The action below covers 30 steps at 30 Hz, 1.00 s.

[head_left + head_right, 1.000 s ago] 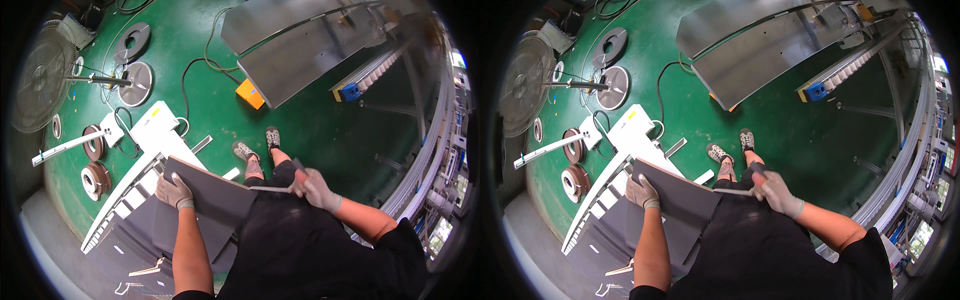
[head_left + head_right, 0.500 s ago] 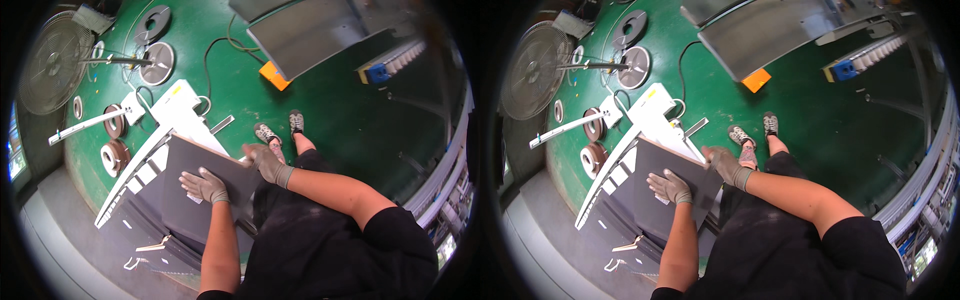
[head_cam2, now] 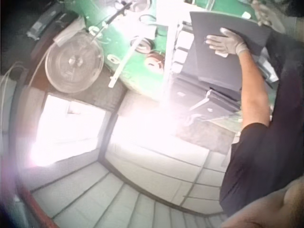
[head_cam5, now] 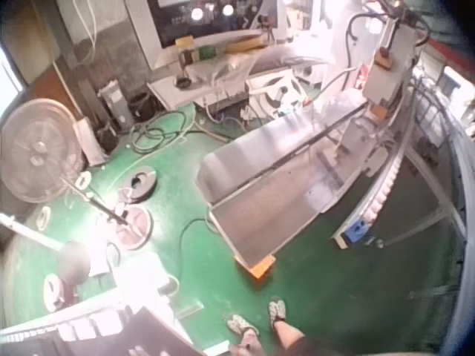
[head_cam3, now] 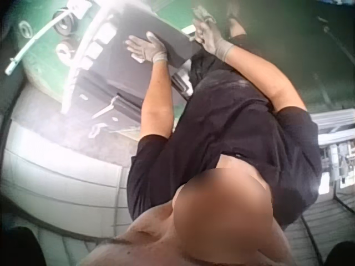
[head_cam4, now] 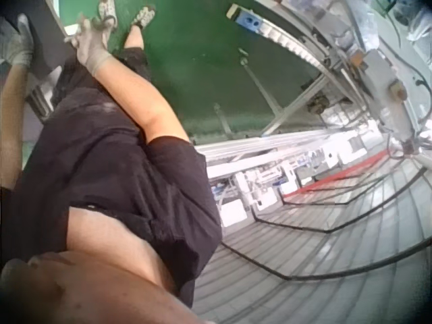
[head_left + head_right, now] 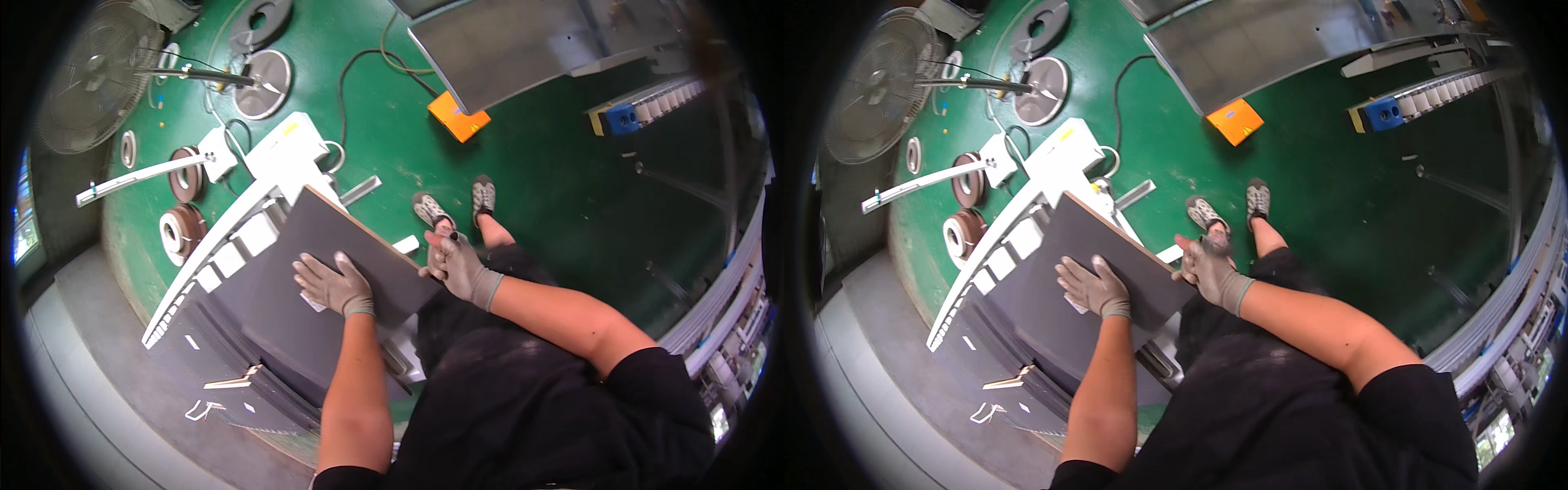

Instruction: The person picks up dark gray wood panels and feeds them one at a time into an automated edge-banding machine, then gathers and stacks processed panels onto a worktable.

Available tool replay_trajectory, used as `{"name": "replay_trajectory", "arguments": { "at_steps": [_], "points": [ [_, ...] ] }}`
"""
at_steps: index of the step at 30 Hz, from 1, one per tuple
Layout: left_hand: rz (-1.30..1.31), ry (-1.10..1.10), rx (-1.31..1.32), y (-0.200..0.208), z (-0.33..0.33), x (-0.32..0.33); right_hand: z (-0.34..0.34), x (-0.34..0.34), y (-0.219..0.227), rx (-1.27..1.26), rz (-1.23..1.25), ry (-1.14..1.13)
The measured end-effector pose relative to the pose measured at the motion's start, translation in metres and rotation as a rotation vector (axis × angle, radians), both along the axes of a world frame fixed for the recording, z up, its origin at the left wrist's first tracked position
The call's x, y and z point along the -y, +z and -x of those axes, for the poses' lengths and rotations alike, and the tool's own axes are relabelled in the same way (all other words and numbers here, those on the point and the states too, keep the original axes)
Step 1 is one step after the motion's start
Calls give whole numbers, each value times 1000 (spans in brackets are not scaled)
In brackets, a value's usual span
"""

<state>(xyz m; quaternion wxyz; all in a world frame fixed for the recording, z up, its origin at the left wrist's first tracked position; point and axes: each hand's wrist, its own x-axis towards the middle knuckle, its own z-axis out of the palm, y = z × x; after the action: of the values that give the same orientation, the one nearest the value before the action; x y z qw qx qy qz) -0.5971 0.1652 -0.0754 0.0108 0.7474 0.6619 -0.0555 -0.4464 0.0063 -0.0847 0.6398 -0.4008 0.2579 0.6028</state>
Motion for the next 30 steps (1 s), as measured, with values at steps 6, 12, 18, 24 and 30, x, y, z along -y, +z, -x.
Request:
{"name": "replay_trajectory", "arguments": {
  "at_steps": [6, 12, 18, 24, 30],
  "points": [
    [27, 66, 43, -4, 11, -22, -26, -32, 7, 56, -16, 131],
    [1, 315, 2, 2, 11, -55, -53, -88, 18, 201, -102, 155],
    [12, 262, 4, 4, 23, -68, -30, -77, 29, 217, -79, 87],
    [-3, 260, -65, -4, 34, -66, -32, -69, 37, 231, -134, 201],
    [19, 246, -42, 0, 28, -65, -25, -50, 38, 359, -157, 291]
  ]
}}
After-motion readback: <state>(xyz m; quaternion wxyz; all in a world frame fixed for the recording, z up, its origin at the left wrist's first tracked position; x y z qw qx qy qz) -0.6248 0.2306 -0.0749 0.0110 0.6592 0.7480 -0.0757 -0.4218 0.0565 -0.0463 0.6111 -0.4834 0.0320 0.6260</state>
